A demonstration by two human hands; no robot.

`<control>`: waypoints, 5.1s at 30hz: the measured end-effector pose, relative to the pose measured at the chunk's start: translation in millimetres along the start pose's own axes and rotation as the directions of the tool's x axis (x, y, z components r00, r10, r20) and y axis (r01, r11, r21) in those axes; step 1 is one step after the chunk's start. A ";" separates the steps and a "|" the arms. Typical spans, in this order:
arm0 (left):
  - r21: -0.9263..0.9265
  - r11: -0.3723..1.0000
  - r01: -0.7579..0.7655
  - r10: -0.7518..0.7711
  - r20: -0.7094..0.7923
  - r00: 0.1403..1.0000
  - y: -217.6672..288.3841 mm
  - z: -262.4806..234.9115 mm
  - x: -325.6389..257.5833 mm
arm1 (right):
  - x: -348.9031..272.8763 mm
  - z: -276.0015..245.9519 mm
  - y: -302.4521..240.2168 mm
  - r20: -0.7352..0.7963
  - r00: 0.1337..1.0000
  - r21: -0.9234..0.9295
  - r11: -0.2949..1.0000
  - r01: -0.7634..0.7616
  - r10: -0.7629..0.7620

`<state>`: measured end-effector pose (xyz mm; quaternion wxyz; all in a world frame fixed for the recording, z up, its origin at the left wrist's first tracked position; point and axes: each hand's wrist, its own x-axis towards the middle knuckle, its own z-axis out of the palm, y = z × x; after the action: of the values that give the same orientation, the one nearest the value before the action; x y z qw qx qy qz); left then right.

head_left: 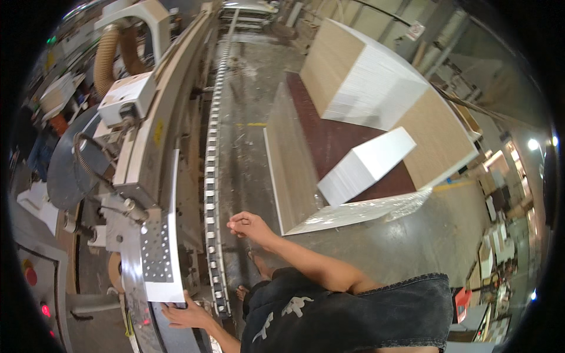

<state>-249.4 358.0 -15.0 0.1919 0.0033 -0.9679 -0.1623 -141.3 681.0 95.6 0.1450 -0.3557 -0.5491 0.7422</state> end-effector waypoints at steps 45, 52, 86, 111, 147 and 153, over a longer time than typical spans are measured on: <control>-0.704 0.446 0.553 0.399 0.709 0.582 290.7 -237.4 -139.7 | -199.4 -545.0 -143.9 -0.246 0.596 -0.969 0.173 -0.177 -0.764; -0.740 0.297 0.604 0.205 0.667 0.716 91.8 -274.6 -105.5 | -226.4 -392.2 -82.3 -0.307 0.916 0.012 0.961 0.275 -0.258; -0.713 0.437 0.548 -0.514 0.301 0.803 -285.8 -213.9 -158.0 | -43.1 220.6 94.9 0.391 0.904 -0.014 0.983 -0.182 0.173; -0.255 0.920 0.297 -0.273 0.123 0.954 -128.9 -146.2 -64.1 | 123.3 165.5 18.2 0.413 0.907 0.447 0.849 -0.282 0.084; -0.894 0.441 0.078 0.479 0.308 0.822 105.3 -153.1 -37.1 | -18.3 36.8 39.5 0.478 0.877 0.263 0.943 -0.203 0.056; -0.975 0.216 -0.047 0.840 0.161 0.517 286.4 -181.8 -111.0 | -133.9 -162.6 93.3 0.203 0.961 -0.050 0.982 -0.181 0.188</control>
<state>-62.8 580.0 193.0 -0.1721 -0.4735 -0.6496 -0.5693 81.2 682.5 35.9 0.0119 -0.3285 -0.5370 0.7769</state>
